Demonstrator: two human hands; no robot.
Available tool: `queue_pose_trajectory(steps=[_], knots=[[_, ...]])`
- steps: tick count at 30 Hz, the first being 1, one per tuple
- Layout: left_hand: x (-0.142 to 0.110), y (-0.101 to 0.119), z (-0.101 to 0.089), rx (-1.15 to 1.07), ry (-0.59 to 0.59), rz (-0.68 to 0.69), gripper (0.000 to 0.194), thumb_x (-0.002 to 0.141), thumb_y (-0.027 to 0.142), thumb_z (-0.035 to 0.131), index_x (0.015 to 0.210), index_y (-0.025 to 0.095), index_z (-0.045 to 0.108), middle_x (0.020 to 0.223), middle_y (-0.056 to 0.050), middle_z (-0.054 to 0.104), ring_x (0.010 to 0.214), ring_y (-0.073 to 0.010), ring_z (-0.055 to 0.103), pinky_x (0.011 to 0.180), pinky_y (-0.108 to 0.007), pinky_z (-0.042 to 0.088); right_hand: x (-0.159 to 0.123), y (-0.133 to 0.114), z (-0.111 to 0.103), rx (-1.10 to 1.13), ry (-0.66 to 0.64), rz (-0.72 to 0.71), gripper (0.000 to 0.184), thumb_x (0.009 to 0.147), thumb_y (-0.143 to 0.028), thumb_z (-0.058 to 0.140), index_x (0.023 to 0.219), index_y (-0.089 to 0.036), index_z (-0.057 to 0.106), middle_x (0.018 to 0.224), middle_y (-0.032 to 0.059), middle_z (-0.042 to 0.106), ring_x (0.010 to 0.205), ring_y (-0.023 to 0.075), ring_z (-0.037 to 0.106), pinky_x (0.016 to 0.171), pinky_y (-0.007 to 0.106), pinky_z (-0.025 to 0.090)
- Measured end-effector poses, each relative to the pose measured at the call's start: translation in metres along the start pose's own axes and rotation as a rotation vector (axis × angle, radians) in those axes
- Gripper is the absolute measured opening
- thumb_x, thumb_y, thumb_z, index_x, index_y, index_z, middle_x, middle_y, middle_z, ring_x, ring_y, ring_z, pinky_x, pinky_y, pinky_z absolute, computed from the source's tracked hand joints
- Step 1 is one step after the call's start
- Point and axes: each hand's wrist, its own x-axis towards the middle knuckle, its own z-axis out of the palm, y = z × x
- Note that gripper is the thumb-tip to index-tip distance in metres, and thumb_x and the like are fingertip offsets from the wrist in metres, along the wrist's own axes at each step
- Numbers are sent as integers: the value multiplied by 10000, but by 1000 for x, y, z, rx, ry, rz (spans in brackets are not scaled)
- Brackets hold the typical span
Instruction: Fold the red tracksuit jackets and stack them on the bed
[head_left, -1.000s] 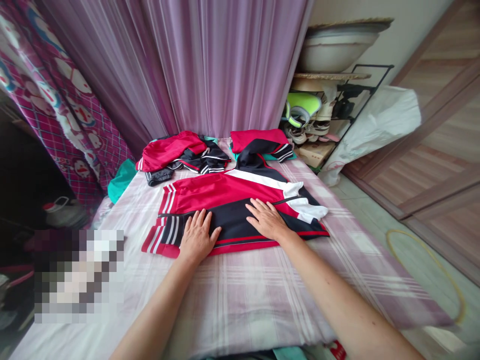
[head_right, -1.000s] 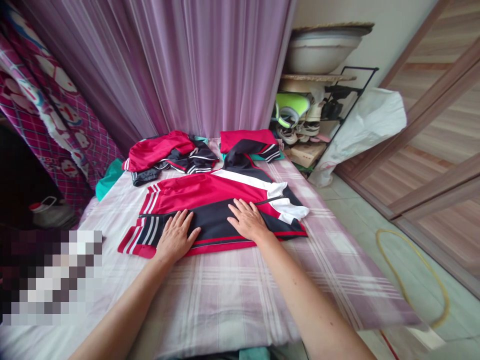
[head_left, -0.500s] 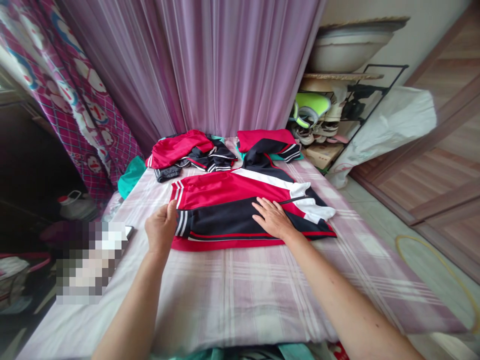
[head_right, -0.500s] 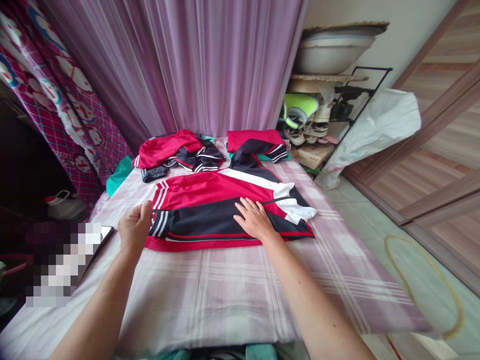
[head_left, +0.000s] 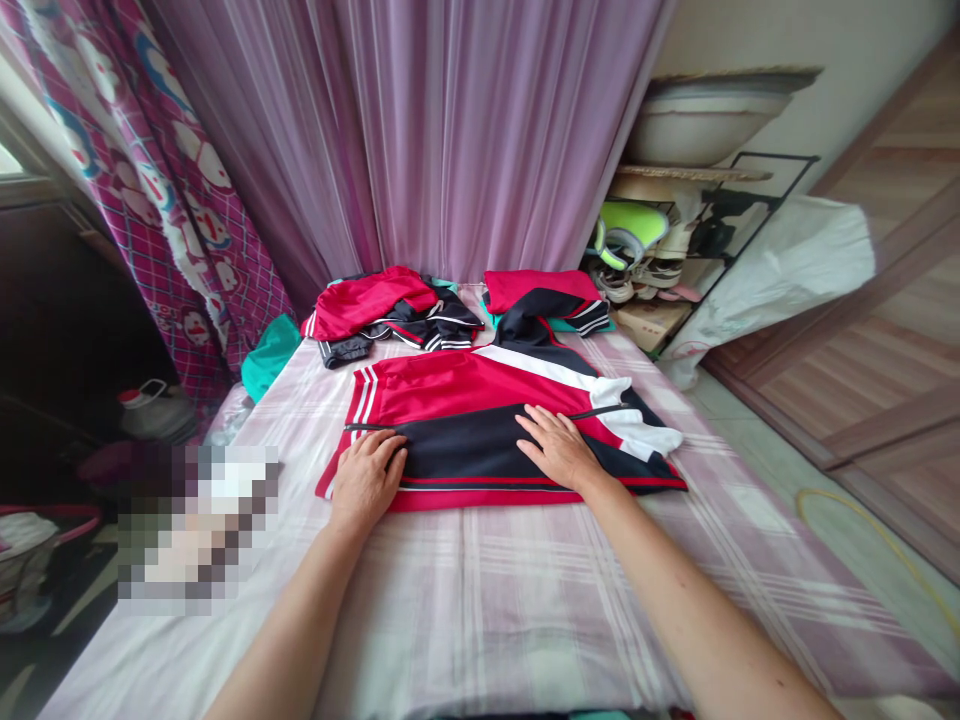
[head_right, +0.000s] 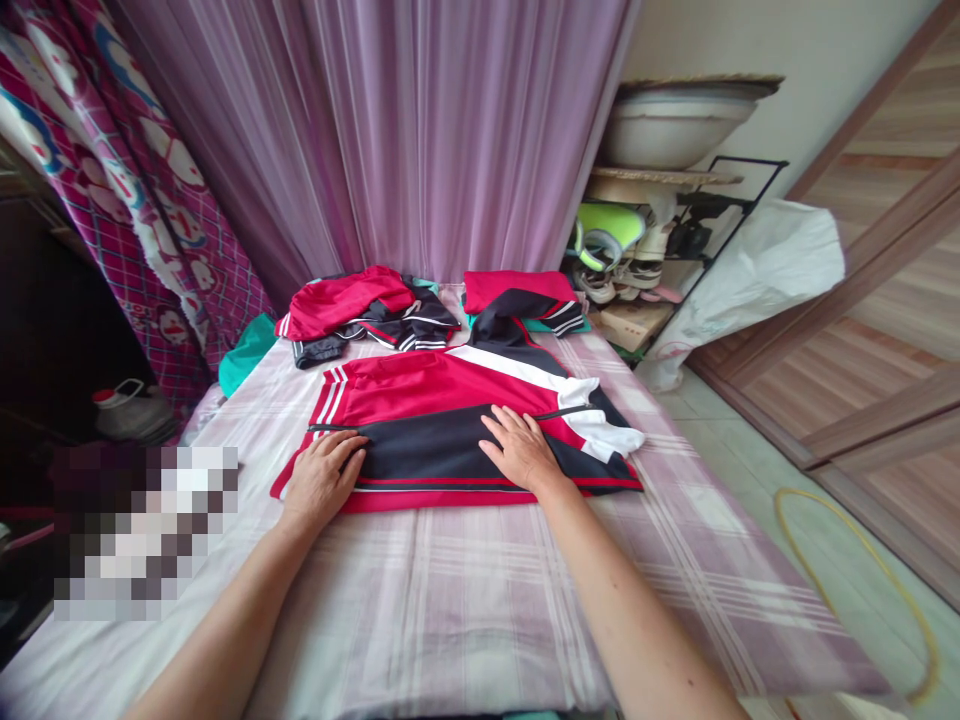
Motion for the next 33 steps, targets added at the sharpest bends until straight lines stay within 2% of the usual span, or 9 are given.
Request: queue_pose_trajectory(steps=[3, 6, 9, 11, 13, 15, 18, 21, 33], knots=[[-1, 0, 2, 13, 17, -8, 391, 964, 384, 396, 1177, 235, 687, 1242, -83, 687, 1167, -260, 605, 987, -440, 479, 2, -7, -6, -1, -34, 30, 517, 996, -461, 359, 1452, -259, 497, 1569, 91, 395, 1450, 269, 340, 1178, 549, 239], [-2, 1, 4, 29, 37, -24, 388, 961, 392, 400, 1178, 238, 682, 1238, -82, 688, 1164, -262, 606, 982, -434, 480, 8, -31, -15, 11, 18, 46, 523, 999, -480, 346, 1457, -273, 491, 1560, 98, 410, 1442, 278, 352, 1178, 565, 215], [-3, 0, 6, 35, 49, -31, 374, 961, 398, 404, 1165, 254, 682, 1242, -69, 688, 1160, -255, 608, 976, -421, 479, 15, -63, -20, 61, 83, -59, 543, 1001, -483, 354, 1490, -267, 446, 1581, 97, 373, 1460, 255, 320, 1192, 515, 213], [-3, -2, 7, 34, 51, -30, 376, 962, 402, 403, 1169, 252, 679, 1246, -69, 687, 1159, -257, 609, 976, -427, 479, 19, -73, -18, 90, 54, -132, 530, 1000, -479, 369, 1483, -277, 455, 1586, 83, 365, 1465, 239, 311, 1194, 494, 221], [-4, -3, 8, 23, 55, -24, 381, 963, 404, 400, 1168, 243, 679, 1245, -72, 687, 1160, -261, 609, 980, -436, 479, 20, -70, -13, 99, 1, -119, 513, 997, -475, 384, 1459, -278, 488, 1577, 77, 382, 1458, 238, 326, 1191, 494, 232], [-4, -4, 9, 11, 63, -18, 382, 962, 402, 401, 1164, 238, 681, 1239, -72, 689, 1158, -262, 610, 983, -437, 482, 19, -56, -7, 90, -18, -39, 503, 997, -465, 385, 1439, -263, 514, 1560, 83, 411, 1447, 243, 348, 1188, 502, 239], [-3, -5, 9, -6, 75, -15, 371, 962, 397, 406, 1155, 244, 683, 1222, -67, 697, 1138, -251, 622, 987, -421, 488, 13, -30, 1, 71, 32, 51, 487, 1002, -438, 370, 1418, -249, 539, 1533, 87, 452, 1431, 245, 376, 1182, 505, 255], [-1, -7, 10, -23, 83, -9, 361, 963, 403, 411, 1128, 246, 691, 1193, -64, 709, 1104, -242, 640, 983, -410, 498, 9, -18, 5, 60, 97, 69, 465, 1002, -420, 371, 1390, -258, 569, 1506, 82, 489, 1418, 251, 397, 1169, 503, 283], [-3, -12, 14, -78, 124, 9, 361, 962, 426, 432, 1119, 234, 695, 1169, -64, 715, 1086, -249, 647, 957, -433, 512, 7, -24, 4, 108, 137, 92, 423, 967, -374, 472, 1335, -225, 617, 1460, 91, 542, 1383, 264, 443, 1150, 494, 311]])
